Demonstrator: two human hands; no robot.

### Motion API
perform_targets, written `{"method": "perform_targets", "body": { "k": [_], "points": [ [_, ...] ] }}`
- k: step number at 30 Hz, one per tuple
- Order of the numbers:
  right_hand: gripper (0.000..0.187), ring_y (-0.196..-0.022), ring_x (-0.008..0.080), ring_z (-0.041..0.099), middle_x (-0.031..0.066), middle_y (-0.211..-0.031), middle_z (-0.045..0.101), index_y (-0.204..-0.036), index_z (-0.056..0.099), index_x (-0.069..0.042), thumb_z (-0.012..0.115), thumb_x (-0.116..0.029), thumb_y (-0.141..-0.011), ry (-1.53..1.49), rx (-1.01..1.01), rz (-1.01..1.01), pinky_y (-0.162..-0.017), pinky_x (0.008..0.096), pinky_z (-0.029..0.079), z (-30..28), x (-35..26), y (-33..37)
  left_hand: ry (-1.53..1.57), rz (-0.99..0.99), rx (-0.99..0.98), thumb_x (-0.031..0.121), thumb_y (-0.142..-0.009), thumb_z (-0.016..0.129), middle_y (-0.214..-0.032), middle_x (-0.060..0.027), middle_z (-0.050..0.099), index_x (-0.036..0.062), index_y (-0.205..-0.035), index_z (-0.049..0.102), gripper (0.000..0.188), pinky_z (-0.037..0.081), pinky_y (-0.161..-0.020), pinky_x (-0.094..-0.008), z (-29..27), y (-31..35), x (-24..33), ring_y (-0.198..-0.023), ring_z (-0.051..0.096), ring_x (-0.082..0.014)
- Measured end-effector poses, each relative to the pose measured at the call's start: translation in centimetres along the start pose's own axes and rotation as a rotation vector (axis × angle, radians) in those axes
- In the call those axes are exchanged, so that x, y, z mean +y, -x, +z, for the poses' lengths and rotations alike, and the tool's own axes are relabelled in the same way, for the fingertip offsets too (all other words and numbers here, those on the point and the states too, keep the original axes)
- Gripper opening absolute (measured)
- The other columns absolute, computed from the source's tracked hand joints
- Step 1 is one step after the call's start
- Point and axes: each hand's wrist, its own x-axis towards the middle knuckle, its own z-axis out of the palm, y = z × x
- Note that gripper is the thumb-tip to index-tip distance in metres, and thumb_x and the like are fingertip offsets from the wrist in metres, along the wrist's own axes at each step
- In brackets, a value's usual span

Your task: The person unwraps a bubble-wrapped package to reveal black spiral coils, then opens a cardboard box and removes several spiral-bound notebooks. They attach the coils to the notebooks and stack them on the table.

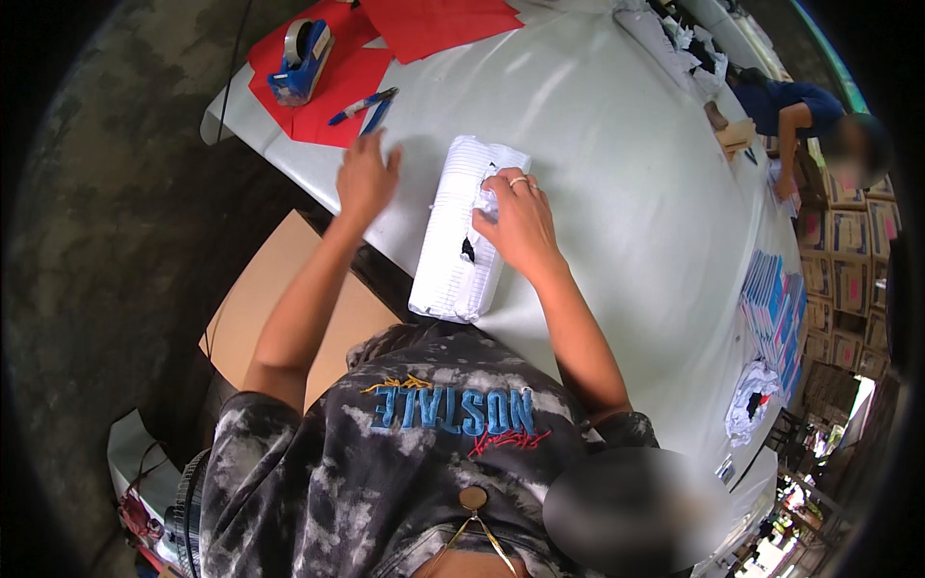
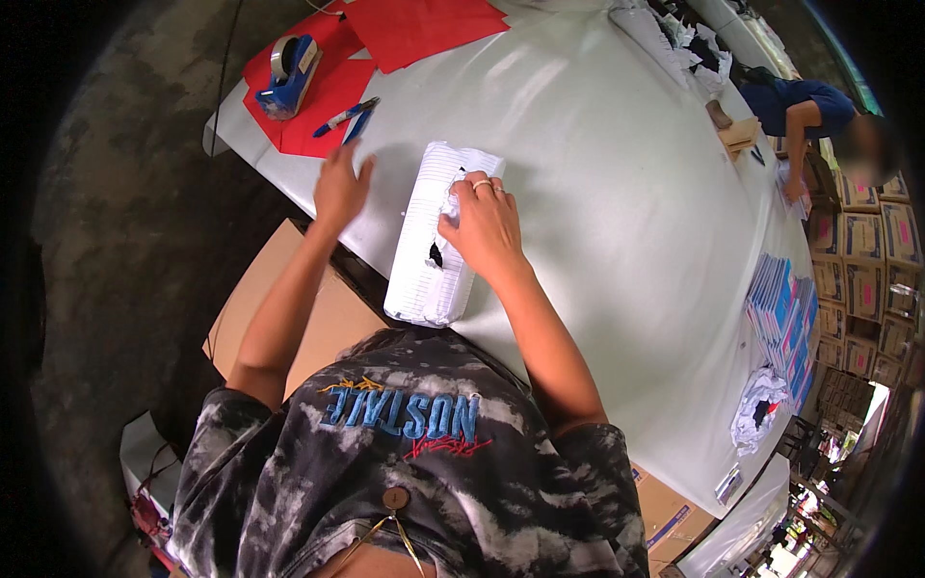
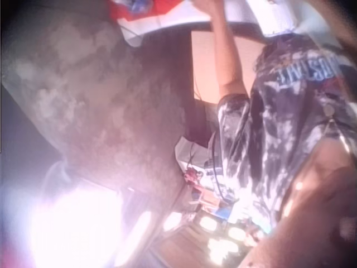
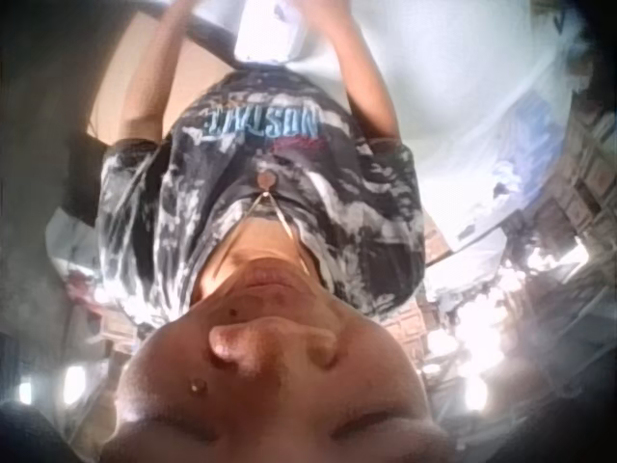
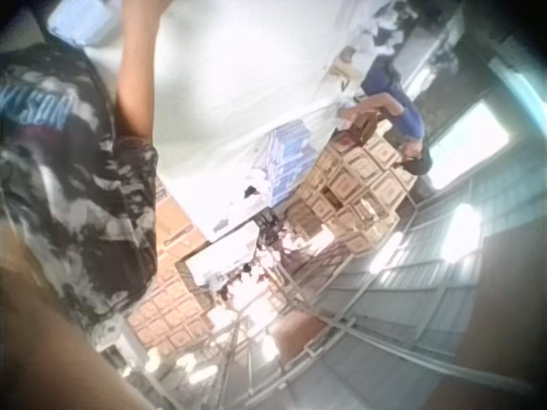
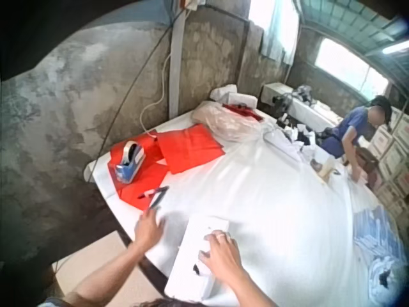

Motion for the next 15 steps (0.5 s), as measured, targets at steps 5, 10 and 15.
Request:
{"method": "perform_targets", "body": {
  "k": [5,10,15],
  "points": [
    [0.015,-0.098,0.031,0.053,0.0124,-0.103,0.055,-0.093,0.06,-0.002,0.063,-0.007,-0.08,-0.088,-0.001,0.027,-0.084,0.0381,0.045,0.4,0.9,-0.6,-0.16,0.029,0.062,0.033,-0.085,0.061,-0.117,-0.0202,0.054,0.0046,-0.12,0.054,0.046,0.041,-0.092,-0.0463,1.5,-4.8,-1.8,-0.111,0.049,-0.0353],
    [0.007,-0.097,0.0337,0.053,0.0163,-0.104,0.052,-0.087,0.059,0.002,0.058,-0.003,-0.083,-0.204,-0.046,0.029,-0.082,0.0404,0.047,-0.2,1.2,-0.9,0.36,0.278,-0.147,0.034,-0.085,0.059,-0.118,-0.0229,0.052,0.005,-0.126,0.05,0.051,0.035,-0.1,-0.0458,4.5,-1.5,4.5,-0.118,0.043,-0.0383],
    [0.007,-0.1,0.0354,0.05,0.0178,-0.106,0.049,-0.088,0.058,0.002,0.057,0.0,-0.082,-0.197,-0.032,0.029,-0.084,0.0411,0.045,0.2,1.0,0.2,0.561,0.184,-0.331,0.03,-0.087,0.056,-0.126,-0.0214,0.045,0.0056,-0.131,0.043,0.052,0.029,-0.104,-0.0422,5.3,1.8,7.2,-0.124,0.035,-0.0362]
  ]
}}
